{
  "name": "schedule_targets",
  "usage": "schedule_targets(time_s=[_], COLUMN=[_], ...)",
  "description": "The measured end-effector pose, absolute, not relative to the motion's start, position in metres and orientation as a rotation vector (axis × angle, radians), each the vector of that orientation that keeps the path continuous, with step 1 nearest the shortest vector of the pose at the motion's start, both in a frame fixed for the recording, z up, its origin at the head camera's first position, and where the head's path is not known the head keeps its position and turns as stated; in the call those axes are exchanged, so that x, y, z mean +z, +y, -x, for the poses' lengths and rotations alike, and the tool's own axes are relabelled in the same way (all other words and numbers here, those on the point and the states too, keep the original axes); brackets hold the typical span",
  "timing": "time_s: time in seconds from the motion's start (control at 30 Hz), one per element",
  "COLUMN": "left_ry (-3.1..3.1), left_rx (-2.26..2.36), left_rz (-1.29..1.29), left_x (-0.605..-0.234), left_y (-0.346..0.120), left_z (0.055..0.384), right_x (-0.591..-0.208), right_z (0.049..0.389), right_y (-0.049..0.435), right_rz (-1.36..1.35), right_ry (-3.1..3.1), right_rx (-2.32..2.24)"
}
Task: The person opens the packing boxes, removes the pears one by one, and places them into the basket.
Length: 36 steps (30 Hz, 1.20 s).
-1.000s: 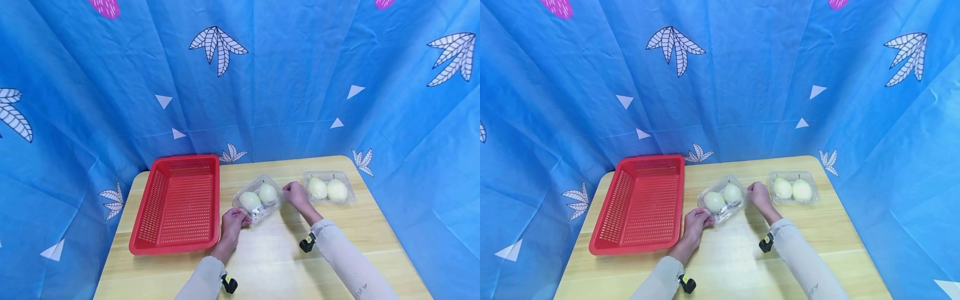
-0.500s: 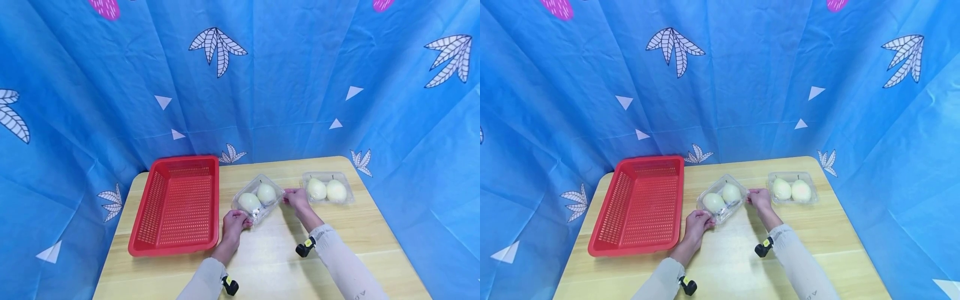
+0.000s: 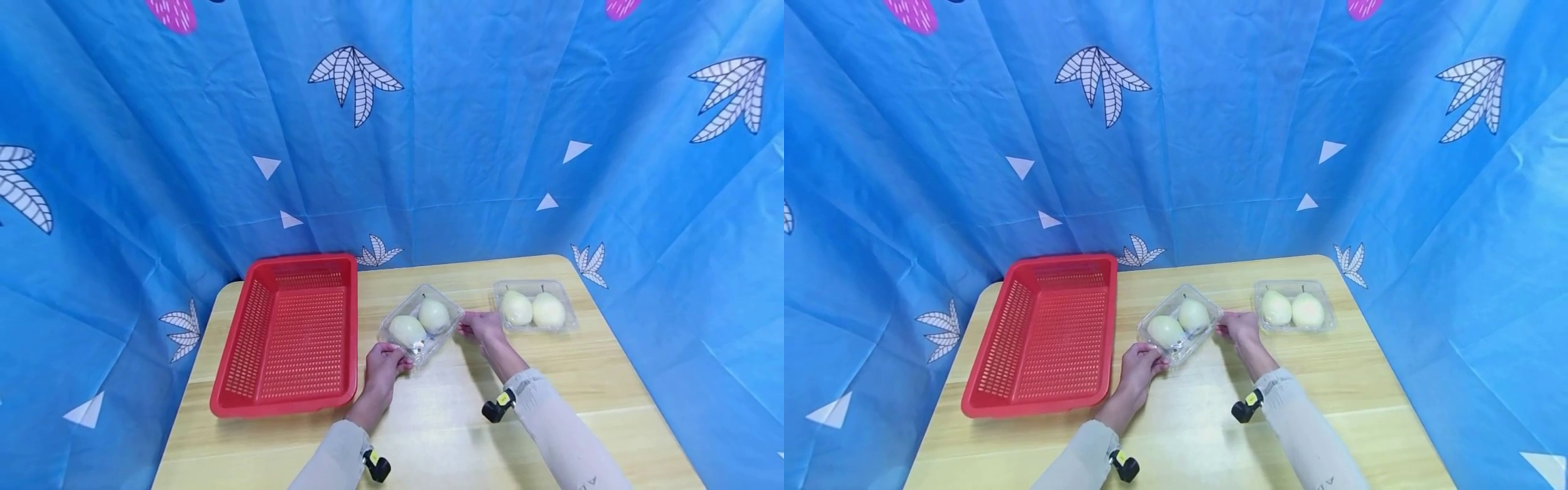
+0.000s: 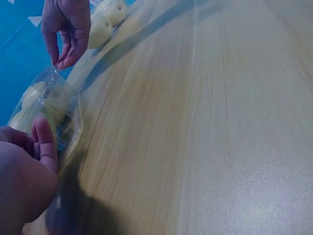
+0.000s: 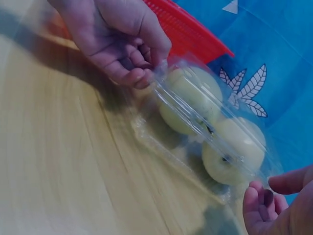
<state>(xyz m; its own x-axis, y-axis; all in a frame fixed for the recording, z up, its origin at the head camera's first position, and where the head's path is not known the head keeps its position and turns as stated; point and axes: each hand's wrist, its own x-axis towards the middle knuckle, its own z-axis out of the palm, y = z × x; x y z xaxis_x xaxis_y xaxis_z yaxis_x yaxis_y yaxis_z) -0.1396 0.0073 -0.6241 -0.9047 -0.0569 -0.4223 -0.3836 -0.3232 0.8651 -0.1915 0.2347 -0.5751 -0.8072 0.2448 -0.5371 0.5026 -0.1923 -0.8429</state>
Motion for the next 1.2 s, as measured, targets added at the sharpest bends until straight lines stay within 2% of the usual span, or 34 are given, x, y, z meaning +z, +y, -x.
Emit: schedule_targets(time_s=[0.9, 1.2], left_ry=[1.605, 1.618], left_rx=[2.394, 2.376], left_rz=[0.555, 0.56], left_x=[-0.626, -0.624], left_y=[0.014, 0.013], left_z=[0.135, 0.136], right_x=[-0.583, -0.582], right_z=[0.166, 0.158], right_y=[0.209, 0.203], right_rz=[-0.899, -0.832], right_ry=[1.763, 1.823], right_rx=[-2.16, -2.091])
